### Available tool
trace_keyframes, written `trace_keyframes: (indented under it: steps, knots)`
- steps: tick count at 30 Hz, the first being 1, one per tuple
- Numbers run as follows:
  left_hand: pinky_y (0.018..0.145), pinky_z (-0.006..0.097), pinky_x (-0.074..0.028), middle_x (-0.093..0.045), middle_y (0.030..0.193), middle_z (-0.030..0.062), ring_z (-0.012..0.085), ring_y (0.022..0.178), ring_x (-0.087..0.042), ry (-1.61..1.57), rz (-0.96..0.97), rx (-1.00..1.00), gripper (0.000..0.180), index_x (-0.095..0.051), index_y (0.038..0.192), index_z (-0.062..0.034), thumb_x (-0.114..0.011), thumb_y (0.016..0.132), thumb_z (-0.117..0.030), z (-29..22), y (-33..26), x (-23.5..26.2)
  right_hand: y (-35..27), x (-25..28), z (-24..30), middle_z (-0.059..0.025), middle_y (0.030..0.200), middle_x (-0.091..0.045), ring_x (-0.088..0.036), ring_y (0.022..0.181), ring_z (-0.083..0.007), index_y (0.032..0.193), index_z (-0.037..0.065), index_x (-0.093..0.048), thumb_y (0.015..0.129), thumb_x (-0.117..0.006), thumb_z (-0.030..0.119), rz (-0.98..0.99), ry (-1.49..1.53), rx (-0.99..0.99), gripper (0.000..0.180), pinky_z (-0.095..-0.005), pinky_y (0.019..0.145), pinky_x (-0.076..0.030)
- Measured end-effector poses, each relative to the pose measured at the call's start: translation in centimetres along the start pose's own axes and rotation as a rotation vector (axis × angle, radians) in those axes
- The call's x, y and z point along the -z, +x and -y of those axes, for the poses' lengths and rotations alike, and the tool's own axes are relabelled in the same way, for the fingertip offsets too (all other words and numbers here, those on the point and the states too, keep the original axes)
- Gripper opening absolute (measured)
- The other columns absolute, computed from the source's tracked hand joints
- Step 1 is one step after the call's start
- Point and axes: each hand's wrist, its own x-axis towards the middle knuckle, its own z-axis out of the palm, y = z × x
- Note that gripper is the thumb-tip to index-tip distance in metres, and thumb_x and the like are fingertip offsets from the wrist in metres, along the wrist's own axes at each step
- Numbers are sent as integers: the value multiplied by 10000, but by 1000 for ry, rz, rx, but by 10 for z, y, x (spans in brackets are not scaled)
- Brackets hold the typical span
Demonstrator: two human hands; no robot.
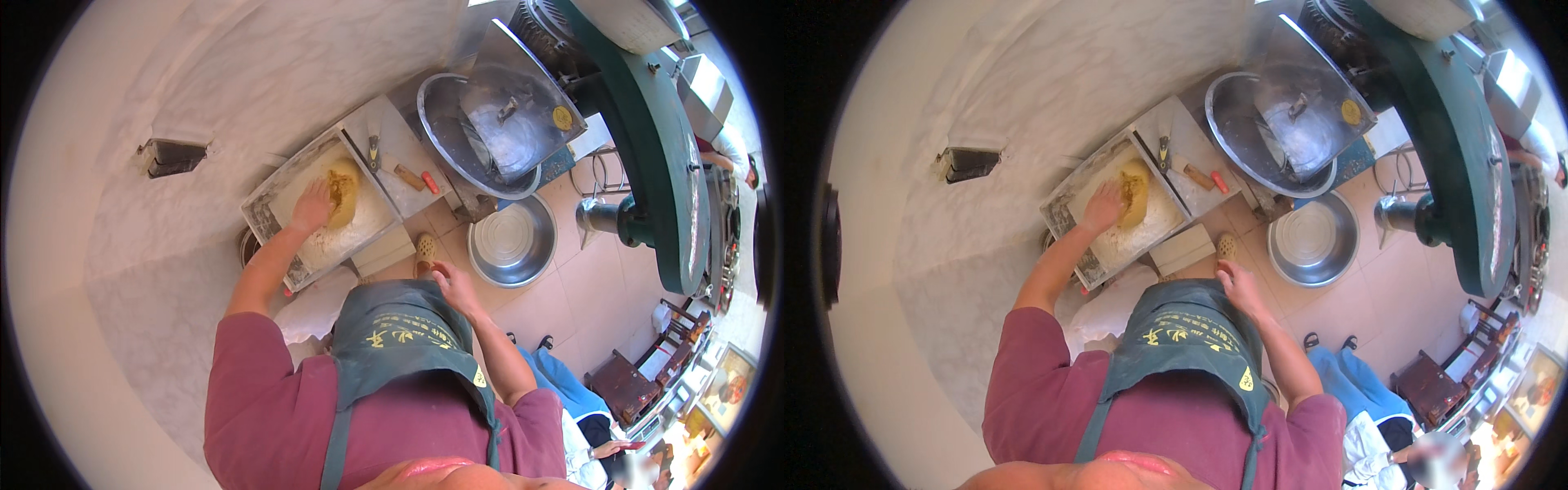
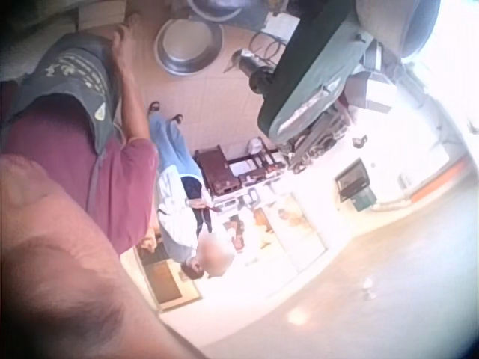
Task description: The person scrapes dough residue from a metal mixing bowl using a scraper, pours water into the bowl to rinse it, and then carries the bowl to a floor-level storage area.
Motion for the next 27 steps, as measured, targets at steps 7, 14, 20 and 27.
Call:
trace_keyframes:
  steps: [7, 14, 20, 27]
  knots:
    - [1188, 455, -318, -543, 1384, 201, 329, 1382, -445, -88, -103, -225, 450, -557, 1296, 67, -529, 887, -119, -47, 27, 13, 16, 9, 11, -225, 1174, -691, -665, 1098, -376, 1250, 0, -636, 977, -603, 197, 106, -78, 24, 338, -425, 936, -523]
    - [1191, 432, -298, -510, 1420, 150, 297, 1434, -375, 6, -151, -237, 417, -585, 1266, 23, -574, 889, -156, -24, 3, -4, 23, 15, 19, -230, 1161, -691, -666, 1091, -380, 1239, -3, -643, 978, -592, 199, 140, -159, 35, 334, -423, 930, -526]
    - [1202, 411, -285, -499, 1449, 141, 294, 1458, -340, -90, -123, -94, 439, -567, 1311, 28, -552, 921, -172, 0, -29, -11, 31, 9, 18, -233, 1160, -691, -662, 1095, -387, 1235, -1, -649, 978, -591, 205, 195, -146, 30, 335, -427, 935, -523]
    - [1215, 391, -271, -463, 1489, 128, 295, 1477, -310, -192, -179, -88, 462, -549, 1351, 11, -567, 943, -205, 16, -38, -33, 27, 21, 22, -198, 1170, -707, -687, 1092, -330, 1290, -5, -608, 984, -605, 169, 142, -176, 55, 351, -375, 934, -531]
